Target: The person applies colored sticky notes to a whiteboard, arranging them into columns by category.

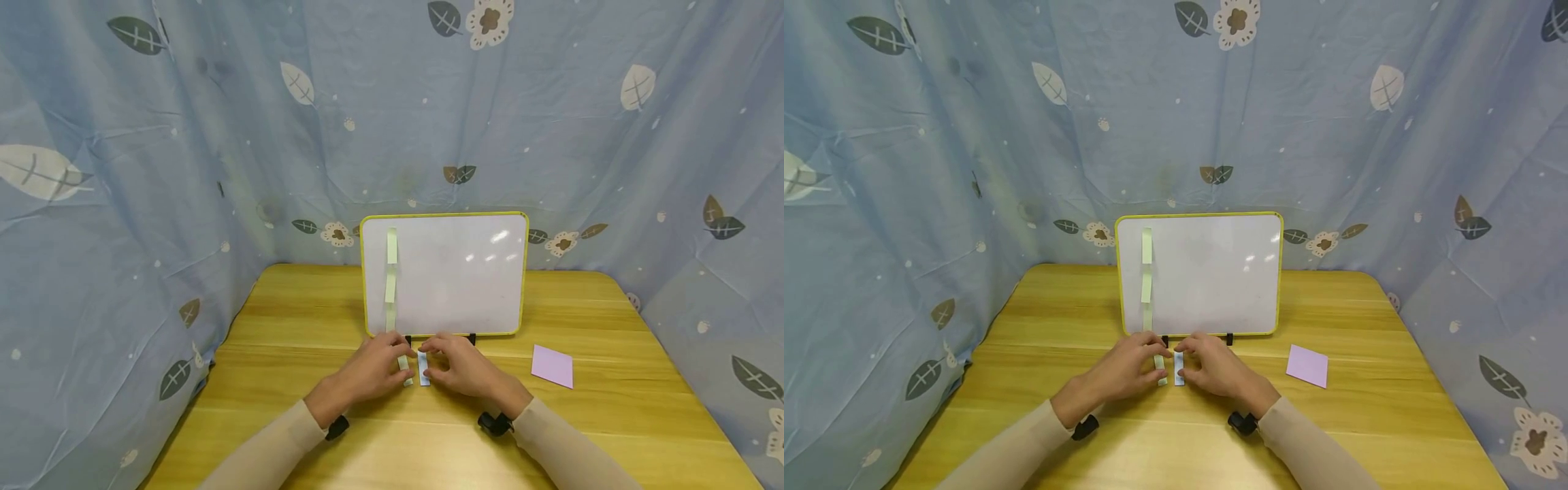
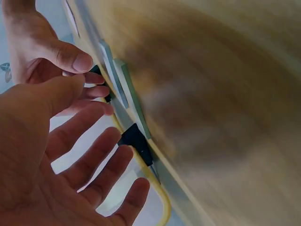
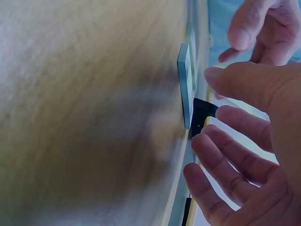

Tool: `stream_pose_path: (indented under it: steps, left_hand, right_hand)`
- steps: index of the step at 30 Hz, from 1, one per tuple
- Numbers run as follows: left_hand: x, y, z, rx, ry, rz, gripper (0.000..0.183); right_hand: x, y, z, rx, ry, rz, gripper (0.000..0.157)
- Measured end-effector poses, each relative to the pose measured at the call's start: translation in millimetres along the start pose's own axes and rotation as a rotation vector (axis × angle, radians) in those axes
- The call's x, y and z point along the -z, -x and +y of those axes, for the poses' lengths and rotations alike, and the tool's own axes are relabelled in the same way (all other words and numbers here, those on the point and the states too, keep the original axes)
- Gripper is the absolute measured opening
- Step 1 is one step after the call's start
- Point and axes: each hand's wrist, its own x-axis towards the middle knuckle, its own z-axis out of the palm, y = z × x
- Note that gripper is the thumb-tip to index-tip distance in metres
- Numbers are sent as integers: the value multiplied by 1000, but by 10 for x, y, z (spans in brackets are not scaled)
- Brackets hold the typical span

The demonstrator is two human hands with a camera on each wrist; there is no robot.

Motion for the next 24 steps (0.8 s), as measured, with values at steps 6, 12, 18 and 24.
stream_pose_path:
  steps: [6, 12, 18, 24]
  left_hand:
    - [-53, -26, 5, -32, -28, -71, 25]
    - [-109, -62, -11, -58, -47, -99, 27]
    - [-126, -100, 6, -64, -37, -116, 30]
    - [-129, -134, 47, -59, -5, -130, 28]
  right_hand:
    - [-3, 29, 21, 3, -3, -23, 39]
    - [-19, 53, 52, 17, -9, -40, 35]
    - [-48, 69, 166, 109, -28, -7, 34]
    - [13, 75, 64, 24, 12, -63, 36]
